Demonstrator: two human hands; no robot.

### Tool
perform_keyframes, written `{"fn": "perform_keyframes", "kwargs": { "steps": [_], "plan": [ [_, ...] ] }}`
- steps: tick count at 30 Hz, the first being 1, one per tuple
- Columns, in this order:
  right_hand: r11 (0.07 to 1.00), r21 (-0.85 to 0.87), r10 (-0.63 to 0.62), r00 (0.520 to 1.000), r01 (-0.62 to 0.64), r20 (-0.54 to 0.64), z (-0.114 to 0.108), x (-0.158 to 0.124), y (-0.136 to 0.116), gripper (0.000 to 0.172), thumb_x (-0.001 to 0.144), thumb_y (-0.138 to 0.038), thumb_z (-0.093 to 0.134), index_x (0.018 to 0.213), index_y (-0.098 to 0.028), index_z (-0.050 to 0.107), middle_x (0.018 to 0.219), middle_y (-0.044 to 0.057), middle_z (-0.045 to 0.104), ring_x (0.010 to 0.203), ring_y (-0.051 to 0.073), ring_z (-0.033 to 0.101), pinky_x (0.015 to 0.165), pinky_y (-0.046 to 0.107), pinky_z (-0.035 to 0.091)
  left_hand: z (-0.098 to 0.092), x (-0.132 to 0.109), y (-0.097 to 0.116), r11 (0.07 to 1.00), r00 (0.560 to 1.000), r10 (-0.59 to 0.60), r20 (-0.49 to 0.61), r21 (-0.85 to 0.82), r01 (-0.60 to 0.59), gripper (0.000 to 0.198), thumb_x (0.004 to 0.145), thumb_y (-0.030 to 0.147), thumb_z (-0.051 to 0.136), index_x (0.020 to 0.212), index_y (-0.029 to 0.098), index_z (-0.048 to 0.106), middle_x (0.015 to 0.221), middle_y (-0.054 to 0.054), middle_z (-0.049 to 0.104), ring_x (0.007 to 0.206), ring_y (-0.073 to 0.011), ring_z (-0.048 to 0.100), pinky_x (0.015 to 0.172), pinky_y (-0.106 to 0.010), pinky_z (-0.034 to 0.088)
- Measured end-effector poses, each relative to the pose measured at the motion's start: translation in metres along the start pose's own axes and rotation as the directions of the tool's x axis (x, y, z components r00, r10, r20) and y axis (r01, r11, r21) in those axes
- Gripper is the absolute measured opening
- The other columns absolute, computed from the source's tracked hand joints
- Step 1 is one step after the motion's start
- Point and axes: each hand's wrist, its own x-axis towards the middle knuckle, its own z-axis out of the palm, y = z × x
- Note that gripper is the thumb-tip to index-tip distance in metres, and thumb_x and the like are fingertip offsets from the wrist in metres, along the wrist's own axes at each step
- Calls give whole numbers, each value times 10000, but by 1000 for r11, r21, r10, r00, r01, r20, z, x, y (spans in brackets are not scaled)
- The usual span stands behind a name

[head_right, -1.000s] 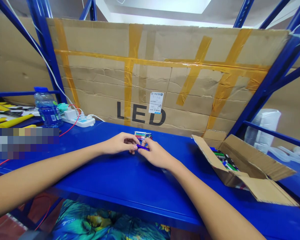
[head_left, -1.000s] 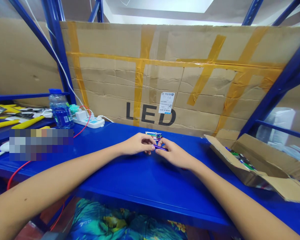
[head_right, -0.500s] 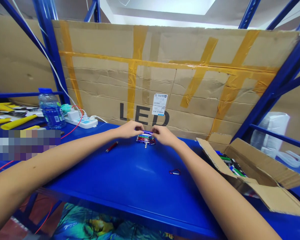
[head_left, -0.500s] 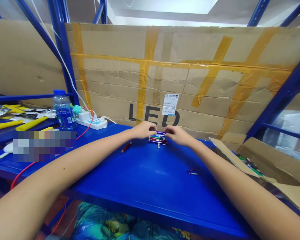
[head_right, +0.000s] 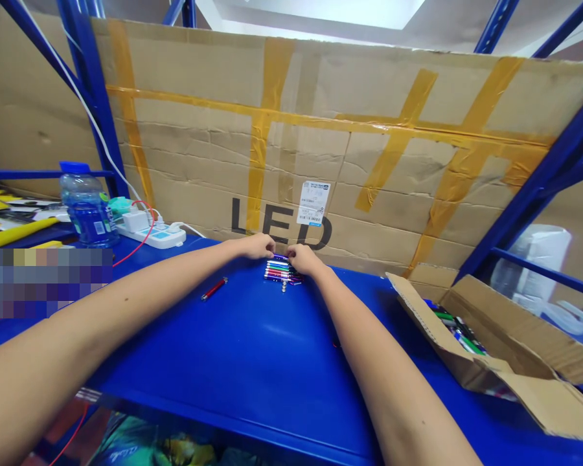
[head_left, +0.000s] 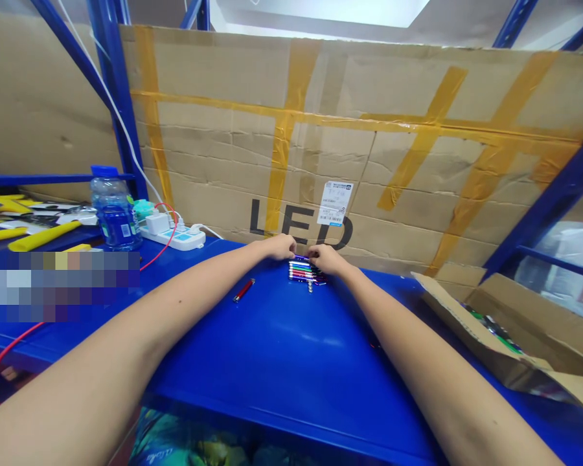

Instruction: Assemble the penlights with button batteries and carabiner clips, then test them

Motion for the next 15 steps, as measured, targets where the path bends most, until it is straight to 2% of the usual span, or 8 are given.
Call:
{"fn": "perform_keyframes", "kwargs": {
  "steps": [7,15],
  "plan": [
    [999,23,33,996,-35,79,-4,-6,-4,350,787,-32,457,952,-132,749,967,82,751,862,169,653,733,214,450,1,-1,-3,1000,998,28,48,-14,-28,193,743,189,622,892,139,734,865,-85,726,731,-173,611,650,-249,414],
    [999,26,43,996,-45,82,-3,-5,-5,392,755,-21,467,996,-128,757,1052,109,745,963,211,659,832,248,461,1,-7,2,999,999,16,51,-32,-14,227,738,162,581,898,148,741,870,-71,732,718,-160,602,662,-244,417]
  ]
}}
